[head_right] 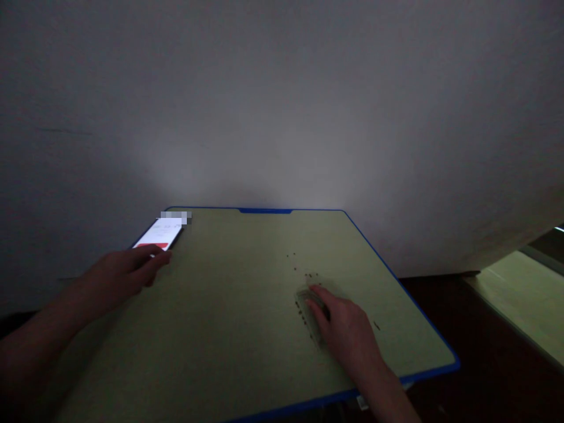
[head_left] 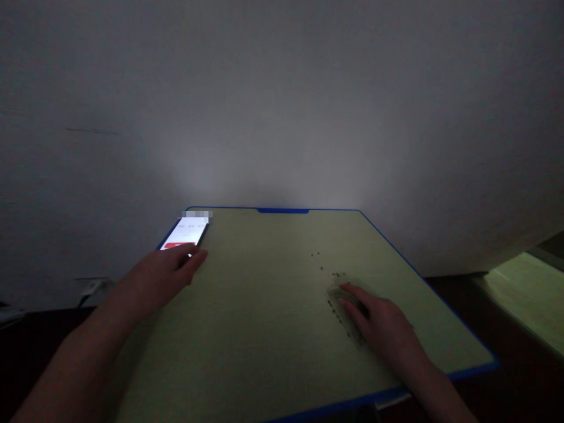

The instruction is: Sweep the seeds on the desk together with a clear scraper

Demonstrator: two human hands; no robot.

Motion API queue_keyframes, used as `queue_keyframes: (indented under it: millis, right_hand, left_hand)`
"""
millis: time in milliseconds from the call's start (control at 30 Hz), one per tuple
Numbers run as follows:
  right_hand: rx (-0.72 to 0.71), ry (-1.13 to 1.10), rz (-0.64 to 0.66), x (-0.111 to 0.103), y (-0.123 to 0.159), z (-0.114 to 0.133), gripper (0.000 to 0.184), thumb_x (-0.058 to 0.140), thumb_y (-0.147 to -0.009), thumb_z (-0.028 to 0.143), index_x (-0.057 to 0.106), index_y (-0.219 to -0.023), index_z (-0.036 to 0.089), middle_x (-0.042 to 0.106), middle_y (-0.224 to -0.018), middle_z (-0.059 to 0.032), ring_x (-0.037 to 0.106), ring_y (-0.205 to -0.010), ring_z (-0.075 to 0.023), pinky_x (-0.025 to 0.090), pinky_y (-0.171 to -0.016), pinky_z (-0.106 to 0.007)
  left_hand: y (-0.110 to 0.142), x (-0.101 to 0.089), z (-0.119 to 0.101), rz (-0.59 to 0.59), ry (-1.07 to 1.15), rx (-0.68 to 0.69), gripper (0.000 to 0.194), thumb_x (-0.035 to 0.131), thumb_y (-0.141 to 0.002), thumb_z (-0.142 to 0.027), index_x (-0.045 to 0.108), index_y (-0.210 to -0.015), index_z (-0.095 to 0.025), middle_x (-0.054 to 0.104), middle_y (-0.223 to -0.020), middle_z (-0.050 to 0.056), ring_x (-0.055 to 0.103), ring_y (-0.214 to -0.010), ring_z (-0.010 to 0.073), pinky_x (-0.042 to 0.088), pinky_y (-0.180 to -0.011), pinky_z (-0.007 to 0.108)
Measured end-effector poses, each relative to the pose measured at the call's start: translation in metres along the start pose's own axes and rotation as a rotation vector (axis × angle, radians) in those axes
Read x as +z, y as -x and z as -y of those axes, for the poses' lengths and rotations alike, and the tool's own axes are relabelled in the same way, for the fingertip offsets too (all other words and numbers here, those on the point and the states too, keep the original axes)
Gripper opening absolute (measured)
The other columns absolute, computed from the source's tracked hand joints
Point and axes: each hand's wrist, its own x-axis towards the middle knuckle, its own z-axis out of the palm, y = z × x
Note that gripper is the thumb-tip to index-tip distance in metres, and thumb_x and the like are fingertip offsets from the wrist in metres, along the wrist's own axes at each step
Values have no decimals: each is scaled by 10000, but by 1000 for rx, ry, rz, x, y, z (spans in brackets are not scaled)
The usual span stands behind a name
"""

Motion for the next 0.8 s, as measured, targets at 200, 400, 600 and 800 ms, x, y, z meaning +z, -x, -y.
queue_keyframes:
  millis: [200,400,600,800]
  right_hand:
    - [-200,96,-8,6,-2,32,339,441,-906,353,654,-1138,226,746,-905,-77,705,-725,-258,556,-648,-401]
    - [-336,49,-9,15,3,62,311,478,-890,329,668,-1106,211,747,-900,-82,709,-683,-253,567,-595,-387]
    - [-425,5,32,26,14,86,303,468,-882,307,675,-1088,225,747,-903,-77,707,-649,-250,563,-552,-377]
    - [-472,-17,70,32,20,107,287,472,-875,303,686,-1055,239,749,-793,-55,699,-608,-241,546,-548,-362]
  left_hand:
    - [3,1,-3,-42,6,25,412,326,-834,-509,584,-812,-189,619,-625,22,571,-571,169,357,-544,269]
    - [6,0,-7,-71,-7,46,382,340,-833,-475,582,-761,-188,608,-583,13,541,-535,148,326,-528,257]
    - [8,1,-8,-93,15,75,391,334,-853,-463,590,-761,-182,603,-579,12,525,-529,138,314,-528,256]
    - [10,4,-7,-108,41,80,386,342,-866,-449,597,-770,-176,611,-589,22,519,-533,134,313,-530,259]
